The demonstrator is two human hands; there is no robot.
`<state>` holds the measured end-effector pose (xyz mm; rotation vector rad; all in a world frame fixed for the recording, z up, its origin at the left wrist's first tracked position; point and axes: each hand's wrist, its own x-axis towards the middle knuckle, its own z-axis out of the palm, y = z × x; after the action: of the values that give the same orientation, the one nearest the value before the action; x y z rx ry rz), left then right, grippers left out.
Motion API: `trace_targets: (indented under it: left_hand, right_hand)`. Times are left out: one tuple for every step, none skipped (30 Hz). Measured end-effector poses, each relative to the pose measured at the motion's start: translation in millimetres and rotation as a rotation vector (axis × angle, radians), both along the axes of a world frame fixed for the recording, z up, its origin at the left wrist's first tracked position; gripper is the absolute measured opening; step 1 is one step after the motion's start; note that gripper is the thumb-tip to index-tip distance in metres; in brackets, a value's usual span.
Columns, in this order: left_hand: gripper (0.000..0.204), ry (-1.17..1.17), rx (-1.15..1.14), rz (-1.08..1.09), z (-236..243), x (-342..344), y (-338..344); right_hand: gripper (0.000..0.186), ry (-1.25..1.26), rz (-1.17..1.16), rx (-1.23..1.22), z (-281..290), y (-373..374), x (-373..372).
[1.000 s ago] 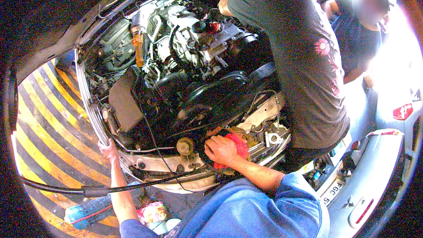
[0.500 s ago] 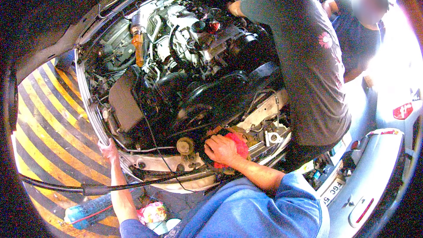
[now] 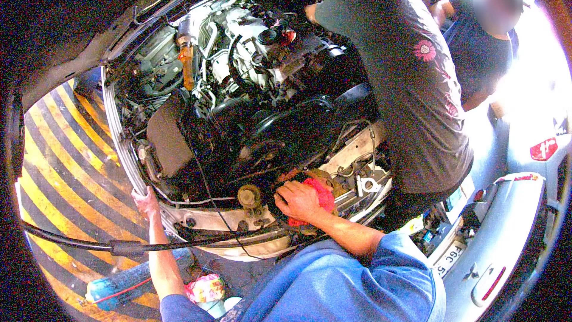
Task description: The person assists with repairing a car engine, retrieves fasteners from a workbench, and wipes components on the vehicle with a cloth.
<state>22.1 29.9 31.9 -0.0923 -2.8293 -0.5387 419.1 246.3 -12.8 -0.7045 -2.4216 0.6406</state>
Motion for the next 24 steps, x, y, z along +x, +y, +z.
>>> trace_targets:
  left_hand:
    - [0.057, -0.022, 0.008, 0.010, 0, 0, 0]
    - [0.057, -0.003, 0.015, 0.002, 0, 0, 0]
    - [0.057, -0.017, 0.013, 0.011, -1, -1, 0]
    - [0.058, -0.043, 0.001, 0.030, -2, -2, -1]
    - [0.058, -0.030, 0.012, 0.019, -3, -3, -1]
    - [0.058, -0.030, 0.011, 0.024, -4, -4, -2]
    - [0.059, -0.039, -0.002, 0.037, -6, -5, -3]
    - [0.059, -0.030, 0.010, 0.030, -7, -7, -4]
    - [0.060, -0.026, 0.009, 0.028, -9, -9, -6]
    - [0.060, -0.036, 0.001, 0.037, -10, -10, -7]
    - [0.060, -0.021, 0.009, 0.027, -12, -12, -8]
    - [0.061, -0.006, 0.007, 0.022, -13, -12, -8]
    - [0.061, -0.016, -0.008, 0.037, -14, -13, -9]
    - [0.061, 0.010, 0.005, 0.018, -15, -13, -9]
    - [0.061, 0.012, -0.002, 0.025, -15, -14, -9]
    - [0.061, -0.003, -0.023, 0.045, -15, -13, -8]
    - [0.061, 0.013, -0.010, 0.032, -15, -13, -8]
    - [0.060, 0.006, -0.004, 0.037, -14, -12, -7]
    - [0.060, -0.015, -0.010, 0.051, -14, -11, -7]
    - [0.060, -0.001, 0.002, 0.041, -12, -11, -7]
    - [0.060, 0.009, 0.006, 0.025, -11, -10, -6]
    - [0.060, 0.007, -0.001, 0.019, -10, -9, -6]
    - [0.060, 0.019, 0.011, 0.009, -9, -8, -6]
    - [0.061, 0.008, 0.017, -0.003, -8, -8, -5]
  right_hand:
    - [0.015, 0.000, 0.000, -0.001, 0, 0, 0]
    - [0.014, -0.014, -0.004, -0.012, 0, 0, 0]
    - [0.014, 0.000, -0.001, -0.002, 1, 0, 0]
    - [0.014, 0.003, -0.004, 0.001, 1, 0, 0]
    - [0.014, -0.006, -0.011, -0.004, 1, 0, 0]
    - [0.014, 0.005, -0.007, 0.003, 2, 0, 0]
    - [0.014, 0.002, -0.007, 0.005, 2, 0, 0]
    - [0.014, -0.014, -0.011, 0.001, 2, 0, 0]
    - [0.014, 0.000, -0.006, 0.008, 3, 0, 0]
    - [0.013, -0.003, -0.005, 0.008, 3, 0, 0]
    - [0.013, -0.019, -0.008, -0.001, 3, 1, 0]
    - [0.013, -0.005, -0.003, 0.008, 3, 1, 0]
    - [0.013, -0.004, -0.002, 0.004, 3, 1, 0]
    - [0.014, -0.015, -0.005, -0.008, 3, 1, -1]
    - [0.014, -0.002, -0.001, -0.001, 3, 0, -1]
    - [0.014, -0.003, -0.003, -0.001, 3, 0, -1]
    - [0.014, -0.017, -0.009, -0.010, 3, 0, -1]
    - [0.014, -0.003, -0.006, -0.001, 3, 0, -1]
    - [0.014, -0.005, -0.005, -0.002, 3, 0, 0]
    - [0.014, -0.020, -0.009, -0.013, 3, 0, 0]
    - [0.014, -0.005, -0.004, -0.002, 3, 0, 0]
    - [0.014, -0.007, -0.003, -0.005, 3, 0, 0]
    - [0.014, -0.022, -0.005, -0.016, 3, 0, 0]
    - [0.014, -0.007, -0.001, -0.007, 3, 0, 0]
